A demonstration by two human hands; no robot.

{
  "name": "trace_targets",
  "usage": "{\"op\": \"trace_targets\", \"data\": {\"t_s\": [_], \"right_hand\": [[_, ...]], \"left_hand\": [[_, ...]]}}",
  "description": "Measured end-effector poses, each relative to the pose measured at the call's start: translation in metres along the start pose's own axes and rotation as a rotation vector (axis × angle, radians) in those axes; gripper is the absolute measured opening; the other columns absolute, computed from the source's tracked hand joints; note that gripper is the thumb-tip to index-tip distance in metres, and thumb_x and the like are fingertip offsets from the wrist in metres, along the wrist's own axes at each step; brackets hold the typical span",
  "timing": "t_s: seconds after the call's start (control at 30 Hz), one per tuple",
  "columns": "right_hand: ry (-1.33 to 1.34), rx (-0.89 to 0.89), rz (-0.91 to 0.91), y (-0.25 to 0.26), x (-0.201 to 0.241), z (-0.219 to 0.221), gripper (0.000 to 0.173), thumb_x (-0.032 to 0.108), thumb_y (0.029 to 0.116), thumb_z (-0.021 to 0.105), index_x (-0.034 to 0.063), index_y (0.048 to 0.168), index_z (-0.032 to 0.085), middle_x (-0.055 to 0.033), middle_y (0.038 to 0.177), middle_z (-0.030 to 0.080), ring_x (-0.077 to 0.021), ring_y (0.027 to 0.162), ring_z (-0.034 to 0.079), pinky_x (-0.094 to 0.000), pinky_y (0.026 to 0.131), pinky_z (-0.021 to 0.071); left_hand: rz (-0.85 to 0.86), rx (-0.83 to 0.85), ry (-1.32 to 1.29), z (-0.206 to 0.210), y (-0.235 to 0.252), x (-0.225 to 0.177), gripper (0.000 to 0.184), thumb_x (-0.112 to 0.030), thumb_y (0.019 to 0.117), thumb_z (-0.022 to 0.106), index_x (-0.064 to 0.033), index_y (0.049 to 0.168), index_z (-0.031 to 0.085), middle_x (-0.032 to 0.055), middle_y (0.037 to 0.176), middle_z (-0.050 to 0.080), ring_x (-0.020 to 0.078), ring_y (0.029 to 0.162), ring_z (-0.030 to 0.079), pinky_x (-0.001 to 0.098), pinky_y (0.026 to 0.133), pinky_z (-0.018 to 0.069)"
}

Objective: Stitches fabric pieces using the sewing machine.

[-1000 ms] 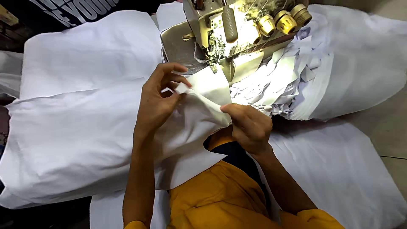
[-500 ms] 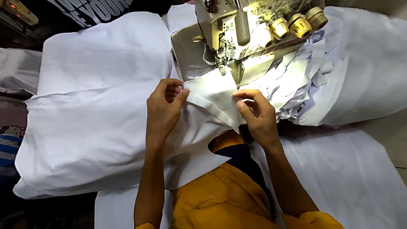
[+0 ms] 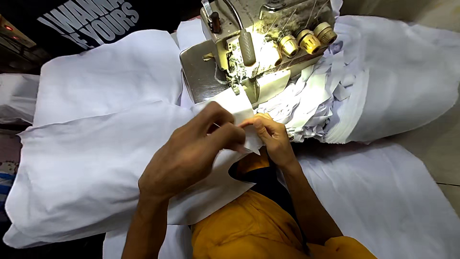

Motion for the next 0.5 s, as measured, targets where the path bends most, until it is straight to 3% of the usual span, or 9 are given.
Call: {"op": "trace_targets", "data": {"t_s": [0.07,0.17,0.27,0.37,0.43,0.5], "right_hand": [[0.101,-0.007,0.035,-0.003,-0.003,-0.001,0.038,0.025,0.1093,0.043,0.0129,0.101,0.078,0.0045,0.096,0.069,-0.0067,0.098,0.06,-0.0287,0.091,0.047],[0.27,-0.034,0.107,-0.008,-0.01,-0.002,0.043,0.029,0.1101,0.039,0.0151,0.099,0.077,0.0069,0.098,0.071,-0.003,0.098,0.063,-0.0248,0.09,0.0522],[0.347,-0.036,0.154,-0.009,-0.015,-0.003,0.049,0.034,0.1117,0.035,0.008,0.103,0.076,-0.0024,0.106,0.072,-0.0131,0.106,0.066,-0.0345,0.095,0.0544],[0.278,-0.012,0.125,-0.009,-0.014,-0.005,0.036,0.031,0.1068,0.051,0.0065,0.101,0.075,-0.0012,0.102,0.07,-0.0104,0.1,0.065,-0.0301,0.089,0.0554],[0.193,-0.006,0.114,-0.009,-0.012,-0.006,0.023,0.026,0.0997,0.063,0.0073,0.095,0.076,-0.0001,0.098,0.071,-0.008,0.09,0.066,-0.0255,0.079,0.0566],[0.132,-0.025,0.128,-0.011,-0.012,-0.005,0.018,0.024,0.0959,0.069,0.0084,0.093,0.076,0.0001,0.096,0.072,-0.0081,0.088,0.065,-0.0244,0.076,0.0544]], "left_hand": [[0.081,0.044,-0.169,0.008,0.014,-0.01,0.012,-0.012,0.101,0.062,-0.0084,0.093,0.07,0.0041,0.102,0.06,0.0056,0.095,0.059,0.0155,0.079,0.0505],[0.02,0.026,-0.22,0.019,0.033,0.0,0.012,-0.007,0.0992,0.062,-0.0043,0.094,0.073,0.0059,0.102,0.064,0.007,0.092,0.063,0.0191,0.077,0.0541],[-0.138,-0.102,-0.096,0.032,0.042,0.034,0.014,-0.008,0.101,0.061,0.0008,0.098,0.072,0.0068,0.088,0.065,0.0069,0.073,0.062,0.0195,0.064,0.0526],[-0.301,-0.199,-0.014,0.045,0.039,0.062,0.013,-0.012,0.1008,0.064,-0.0022,0.101,0.073,0.0058,0.089,0.067,0.0056,0.072,0.062,0.0176,0.063,0.0508],[-0.388,-0.215,-0.001,0.05,0.035,0.072,0.01,-0.01,0.0992,0.065,-0.0043,0.102,0.073,0.0059,0.093,0.069,0.0066,0.078,0.065,0.0189,0.069,0.0534],[-0.439,-0.223,-0.019,0.051,0.033,0.076,0.008,-0.007,0.0977,0.066,-0.0049,0.103,0.072,0.0061,0.098,0.07,0.0076,0.084,0.068,0.0204,0.074,0.0553]]}}
Point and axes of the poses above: each hand's wrist, its own y-axis towards the middle knuckle, its own z-axis out of the palm, x = y × z, the point moved 6 cm from there along y, towards the middle knuckle
